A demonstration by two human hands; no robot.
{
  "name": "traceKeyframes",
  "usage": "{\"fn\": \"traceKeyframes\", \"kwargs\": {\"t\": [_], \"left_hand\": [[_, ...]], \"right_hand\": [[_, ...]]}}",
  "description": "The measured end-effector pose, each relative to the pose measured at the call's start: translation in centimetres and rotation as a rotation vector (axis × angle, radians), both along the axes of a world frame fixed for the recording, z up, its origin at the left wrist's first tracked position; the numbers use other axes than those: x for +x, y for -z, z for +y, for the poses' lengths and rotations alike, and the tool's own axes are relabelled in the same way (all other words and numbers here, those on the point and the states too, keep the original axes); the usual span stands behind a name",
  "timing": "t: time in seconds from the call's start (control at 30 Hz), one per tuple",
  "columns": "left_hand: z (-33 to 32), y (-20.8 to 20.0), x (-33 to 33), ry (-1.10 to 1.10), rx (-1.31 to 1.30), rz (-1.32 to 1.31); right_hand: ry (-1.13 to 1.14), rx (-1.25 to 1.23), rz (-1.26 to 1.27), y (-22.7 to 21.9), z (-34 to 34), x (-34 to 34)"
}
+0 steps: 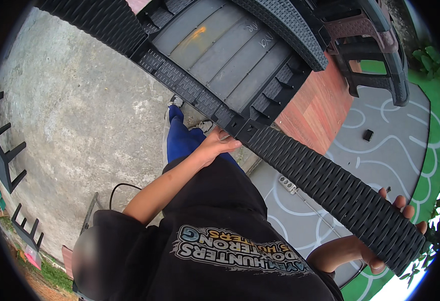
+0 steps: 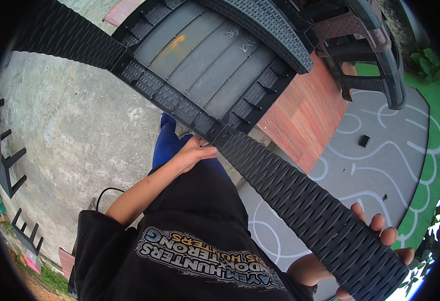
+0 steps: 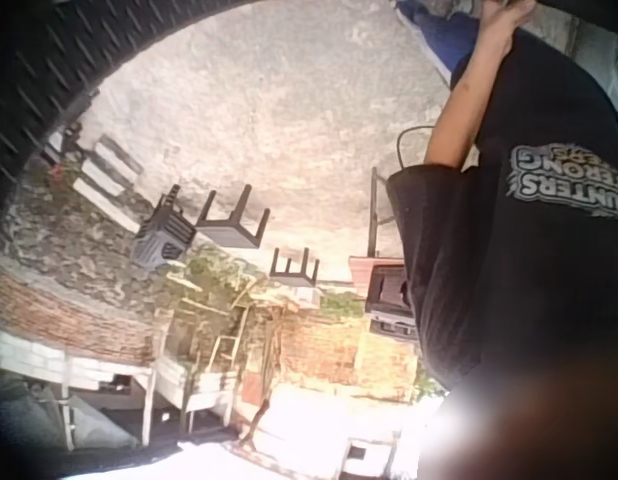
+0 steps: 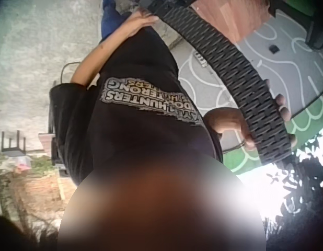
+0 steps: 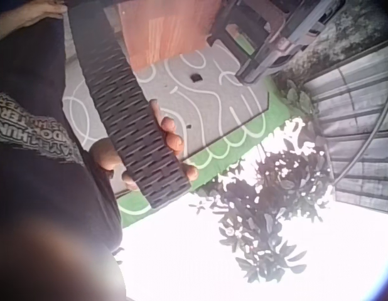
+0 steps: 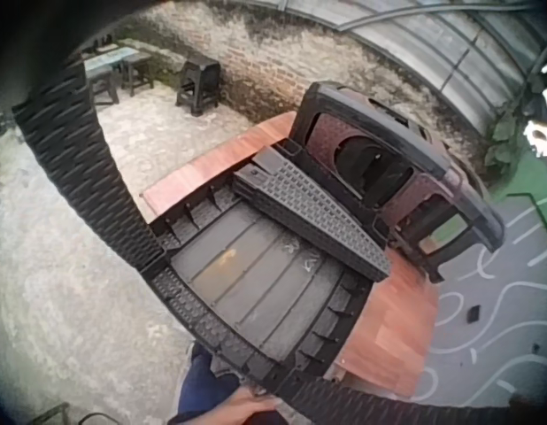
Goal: Assembling a plastic table by attaching legs to the tabletop.
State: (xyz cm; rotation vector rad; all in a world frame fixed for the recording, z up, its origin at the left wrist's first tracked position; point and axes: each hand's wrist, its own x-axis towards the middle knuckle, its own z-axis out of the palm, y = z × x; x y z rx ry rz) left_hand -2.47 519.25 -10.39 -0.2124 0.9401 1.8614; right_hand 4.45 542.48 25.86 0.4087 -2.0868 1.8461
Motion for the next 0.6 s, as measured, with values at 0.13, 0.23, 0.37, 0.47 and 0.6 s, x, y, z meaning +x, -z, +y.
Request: {"fn": "traceKeyframes", "kwargs": {"t": [0.13, 0.23, 0.37, 0.47, 0.6], "left_hand": [[0.6, 0.4, 0.9, -0.094, -0.024, 0.16], [0.7, -0.2, 0.9, -0.108, -0.045, 0.129], [0.9, -0.7, 1.3, -0.145, -0.052, 0.126], [1.0, -0.3, 1.5, -0.179, -0.058, 0.156], [1.0, -0.7, 1.7, -0.168, -0.115, 0.14]], "right_hand": [[-0.029, -0.073, 0.026, 0.2, 0.3, -0.2], [0.006, -0.09, 0.032, 0.3, 0.5, -0.2], [-0.027, -0.131, -0.006, 0.5, 0.2, -0.1], [-0.042, -0.147, -0.003, 0.8, 0.3, 0.2], [0.125, -0.119, 0.1, 1.5, -0.3, 1.0]]}}
